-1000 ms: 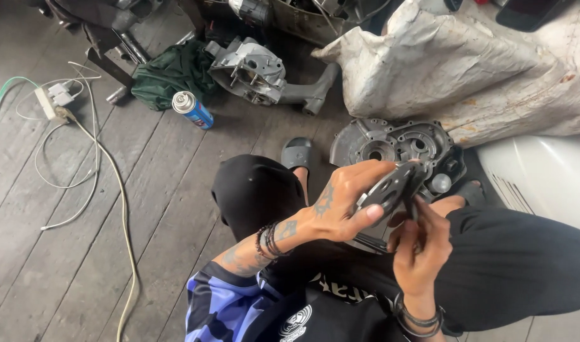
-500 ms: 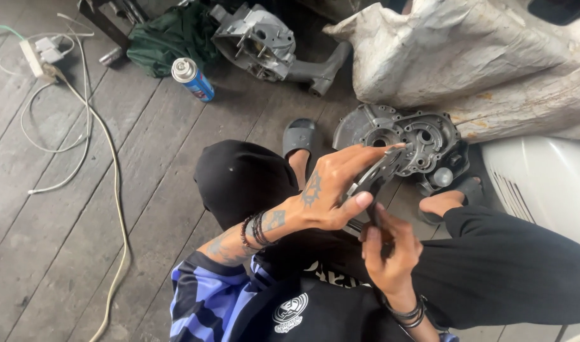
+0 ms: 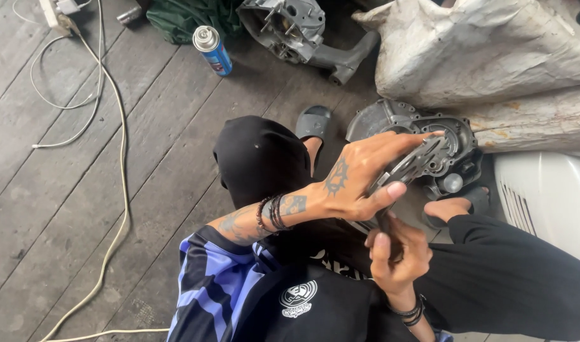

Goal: The person is using a handheld tool to scrape residue or old gasket material from a circular motorcycle engine component.

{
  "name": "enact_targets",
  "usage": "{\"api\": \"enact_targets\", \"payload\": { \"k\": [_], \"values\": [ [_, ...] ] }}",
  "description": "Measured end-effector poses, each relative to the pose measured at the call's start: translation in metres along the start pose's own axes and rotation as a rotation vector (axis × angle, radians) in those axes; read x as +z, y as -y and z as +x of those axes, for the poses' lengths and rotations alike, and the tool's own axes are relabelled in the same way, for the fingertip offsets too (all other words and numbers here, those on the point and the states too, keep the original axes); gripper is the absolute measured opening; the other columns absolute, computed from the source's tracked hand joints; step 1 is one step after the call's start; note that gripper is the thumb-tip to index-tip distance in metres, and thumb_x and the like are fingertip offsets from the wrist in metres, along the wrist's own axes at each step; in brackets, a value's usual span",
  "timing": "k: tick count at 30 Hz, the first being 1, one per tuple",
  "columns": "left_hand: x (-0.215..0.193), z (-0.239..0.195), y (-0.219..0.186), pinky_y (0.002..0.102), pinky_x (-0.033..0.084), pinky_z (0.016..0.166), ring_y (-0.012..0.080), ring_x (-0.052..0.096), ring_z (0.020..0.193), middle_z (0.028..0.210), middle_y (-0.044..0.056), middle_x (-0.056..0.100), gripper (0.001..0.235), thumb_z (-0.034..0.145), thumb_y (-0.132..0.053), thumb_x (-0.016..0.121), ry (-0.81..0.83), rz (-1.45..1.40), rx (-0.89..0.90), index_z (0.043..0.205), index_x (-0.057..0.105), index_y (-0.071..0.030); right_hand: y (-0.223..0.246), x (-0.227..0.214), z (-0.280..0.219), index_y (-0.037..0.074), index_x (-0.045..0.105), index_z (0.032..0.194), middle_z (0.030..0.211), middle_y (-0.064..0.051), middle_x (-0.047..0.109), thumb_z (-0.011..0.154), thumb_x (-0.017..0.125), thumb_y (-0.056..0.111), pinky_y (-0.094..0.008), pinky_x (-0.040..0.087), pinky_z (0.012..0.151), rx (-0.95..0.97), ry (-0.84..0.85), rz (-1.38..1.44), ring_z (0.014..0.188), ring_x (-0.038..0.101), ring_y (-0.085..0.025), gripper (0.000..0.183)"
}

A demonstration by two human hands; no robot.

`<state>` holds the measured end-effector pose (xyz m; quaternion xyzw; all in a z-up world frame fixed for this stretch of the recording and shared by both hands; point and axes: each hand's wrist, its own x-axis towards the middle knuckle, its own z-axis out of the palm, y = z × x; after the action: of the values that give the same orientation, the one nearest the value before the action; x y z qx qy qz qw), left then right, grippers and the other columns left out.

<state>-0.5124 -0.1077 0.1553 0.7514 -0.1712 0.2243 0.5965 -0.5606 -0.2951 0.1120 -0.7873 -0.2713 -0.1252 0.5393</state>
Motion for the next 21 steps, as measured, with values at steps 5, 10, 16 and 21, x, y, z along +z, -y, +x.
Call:
{"api": "enact_targets", "payload": {
  "k": [5, 10, 16, 21],
  "values": [
    [-0.002, 0.0, -0.001, 0.037, 0.054, 0.094, 0.0261, 0.069, 0.099, 0.124, 0.012, 0.071, 0.069, 0.107, -0.06, 0.024, 0.011, 0.011, -0.003, 0.153, 0.041, -0.012, 0.002, 0.003, 0.017, -0.01, 0.054, 0.11, 0.074, -0.016, 0.066, 0.104, 0.052, 0.012, -0.025, 0.046, 0.045, 0.047, -0.063, -0.026, 0.04, 0.052, -0.014, 0.023],
    [-0.006, 0.0, -0.003, 0.039, 0.055, 0.099, 0.0282, 0.071, 0.107, 0.139, 0.013, 0.067, 0.068, 0.108, -0.057, 0.024, -0.007, -0.016, 0.005, 0.15, 0.044, -0.007, 0.0, 0.006, -0.003, -0.005, 0.056, 0.107, 0.052, -0.007, 0.057, 0.098, 0.055, 0.012, -0.023, 0.053, 0.05, -0.026, 0.011, 0.059, 0.04, 0.057, -0.013, 0.02],
    [-0.007, 0.003, -0.009, 0.038, 0.056, 0.097, 0.0265, 0.072, 0.105, 0.136, 0.012, 0.068, 0.071, 0.108, -0.06, 0.02, -0.033, -0.01, -0.028, 0.151, 0.043, -0.008, -0.004, 0.006, 0.012, -0.011, 0.057, 0.115, 0.075, -0.019, 0.069, 0.102, 0.054, 0.012, -0.025, 0.053, 0.05, 0.05, -0.058, -0.007, 0.043, 0.057, -0.015, 0.027],
    [-0.01, 0.002, -0.01, 0.039, 0.056, 0.102, 0.0283, 0.072, 0.109, 0.141, 0.013, 0.066, 0.068, 0.109, -0.056, 0.023, -0.05, -0.008, -0.004, 0.152, 0.043, -0.006, 0.001, 0.005, 0.003, -0.007, 0.058, 0.104, 0.069, -0.014, 0.068, 0.097, 0.058, 0.012, -0.026, 0.055, 0.051, -0.008, -0.022, -0.047, 0.047, 0.064, -0.015, 0.02]
  ]
}}
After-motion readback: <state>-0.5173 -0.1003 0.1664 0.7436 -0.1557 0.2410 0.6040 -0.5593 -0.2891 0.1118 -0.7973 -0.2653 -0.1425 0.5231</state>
